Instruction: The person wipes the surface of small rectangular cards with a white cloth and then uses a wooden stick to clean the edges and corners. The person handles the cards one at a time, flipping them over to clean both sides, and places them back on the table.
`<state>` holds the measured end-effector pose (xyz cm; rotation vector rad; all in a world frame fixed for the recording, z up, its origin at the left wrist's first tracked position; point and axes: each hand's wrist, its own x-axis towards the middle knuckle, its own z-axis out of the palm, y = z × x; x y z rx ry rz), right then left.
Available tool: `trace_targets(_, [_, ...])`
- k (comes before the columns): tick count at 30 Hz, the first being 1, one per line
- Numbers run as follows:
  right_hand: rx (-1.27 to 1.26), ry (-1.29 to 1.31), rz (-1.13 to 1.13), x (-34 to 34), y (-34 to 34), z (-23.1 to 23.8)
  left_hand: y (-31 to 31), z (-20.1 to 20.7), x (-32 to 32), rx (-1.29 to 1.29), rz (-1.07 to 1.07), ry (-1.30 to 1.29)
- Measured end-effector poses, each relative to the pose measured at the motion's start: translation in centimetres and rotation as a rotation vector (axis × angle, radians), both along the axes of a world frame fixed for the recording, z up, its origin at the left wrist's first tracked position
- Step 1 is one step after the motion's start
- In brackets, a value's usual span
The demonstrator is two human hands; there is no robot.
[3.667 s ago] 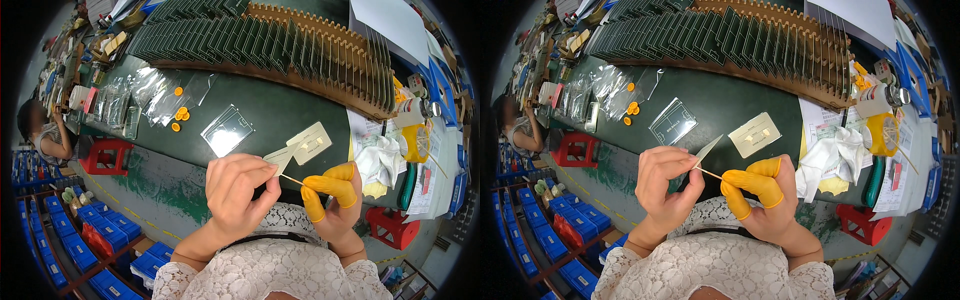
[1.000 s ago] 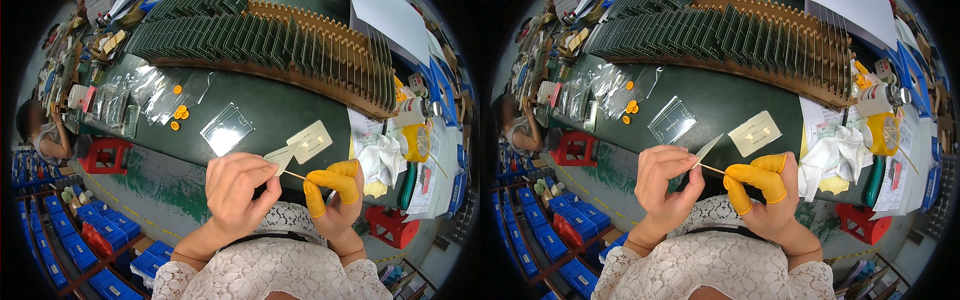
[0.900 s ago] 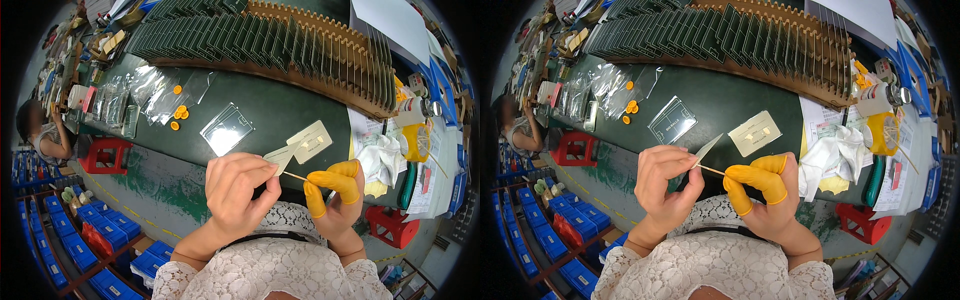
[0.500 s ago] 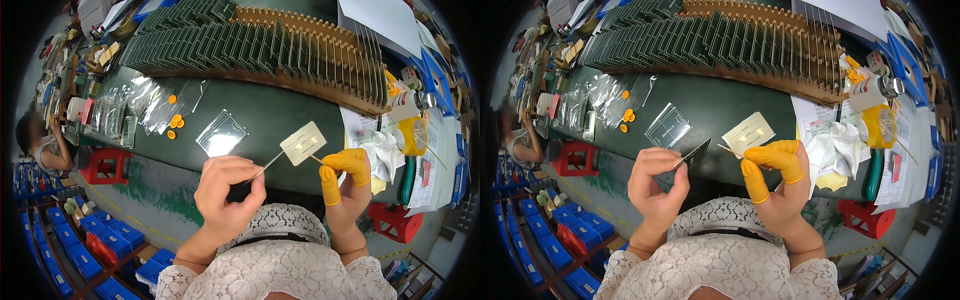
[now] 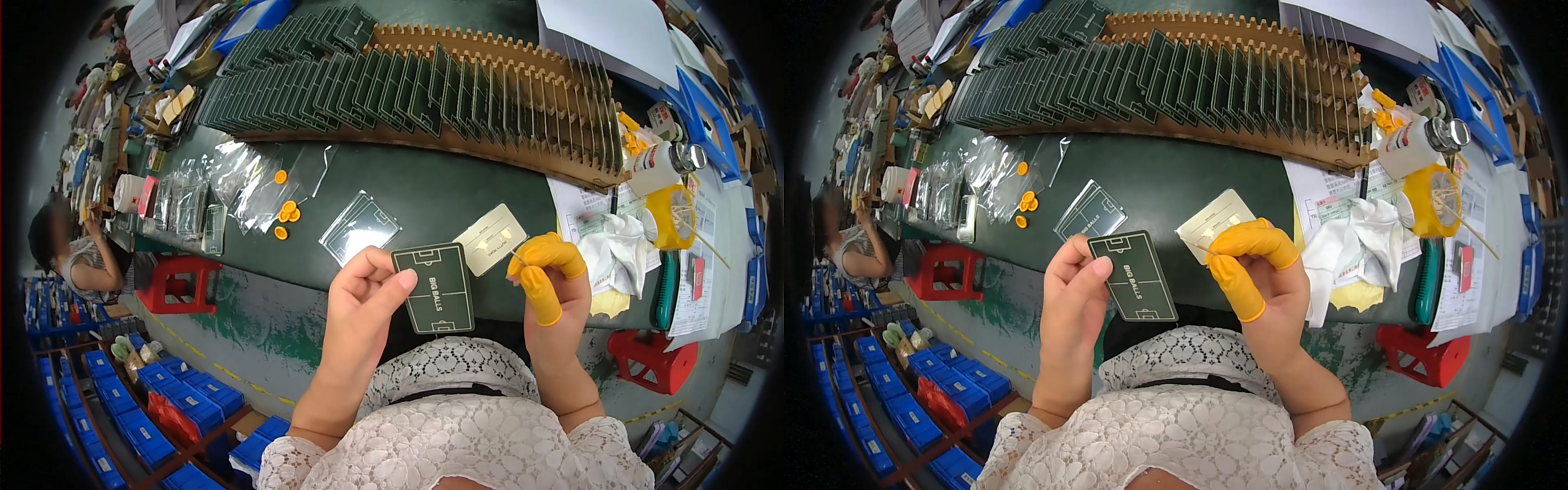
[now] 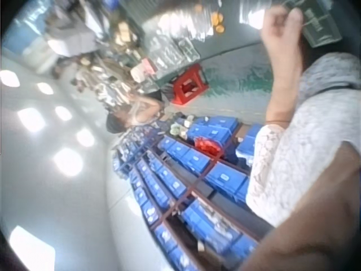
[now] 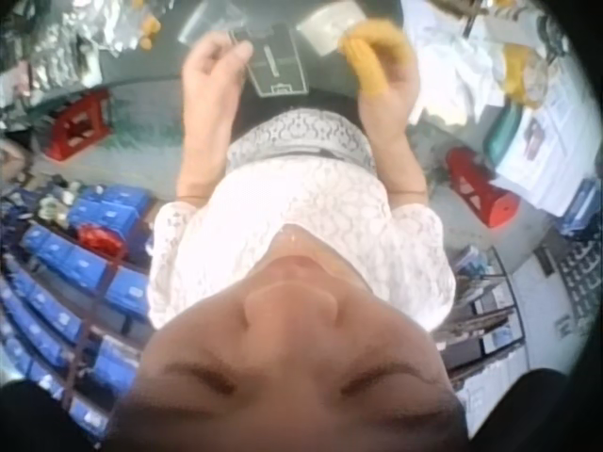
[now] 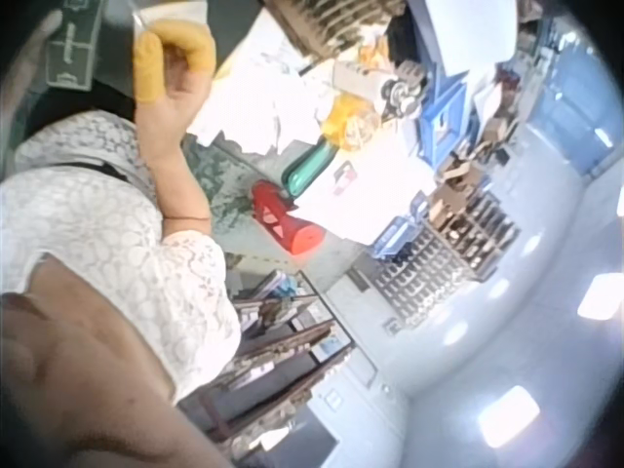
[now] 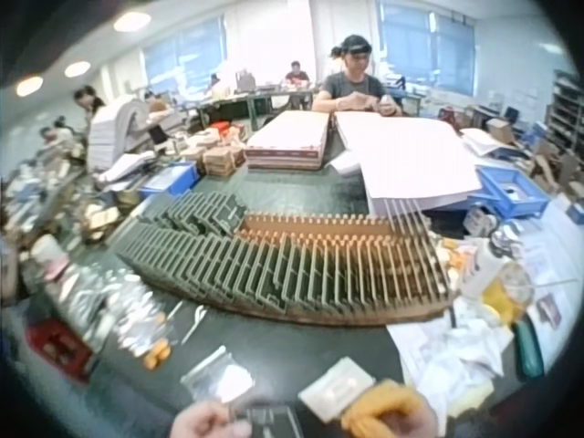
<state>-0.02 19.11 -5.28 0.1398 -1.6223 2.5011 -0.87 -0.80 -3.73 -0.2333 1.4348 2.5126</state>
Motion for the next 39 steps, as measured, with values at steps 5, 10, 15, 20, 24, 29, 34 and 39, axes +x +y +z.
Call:
trace_targets(5, [0.253,0.108,-0.087,0.6,0.2,-0.9,0.2,0.2,-0.4,0.059,0.002,-0.115])
trace_targets(10, [0.208,0.081,-0.130,0.8,-0.8,-0.8,0.3,-0.5,-0.1,0.057,0.025,-0.097])
trace_targets(15, [0.336,0.119,-0.185,1.3,-1.3,-1.6,0.9,0.2,-0.4,0.089,0.097,-0.122])
trace_targets(20, [0.467,0.220,-0.361,1.2,-3.1,-2.2,2.0,-0.2,0.2,0.112,0.146,-0.115])
trace_targets(24, [0.663,0.284,-0.410,1.0,-3.5,-2.2,2.8,-0.4,0.7,0.142,0.159,-0.115])
trace_targets(29, [0.806,0.360,-0.430,0.4,-2.4,-2.2,2.1,-0.2,0.5,0.116,-0.002,-0.070])
trace_targets(34, [0.868,0.487,-0.301,0.6,-0.7,-1.4,-0.5,0.6,-1.1,-0.179,-0.281,0.173])
trace_targets(39, [0.877,0.516,-0.129,1.2,-0.4,-1.2,-1.4,1.6,-1.5,-0.388,-0.459,0.118])
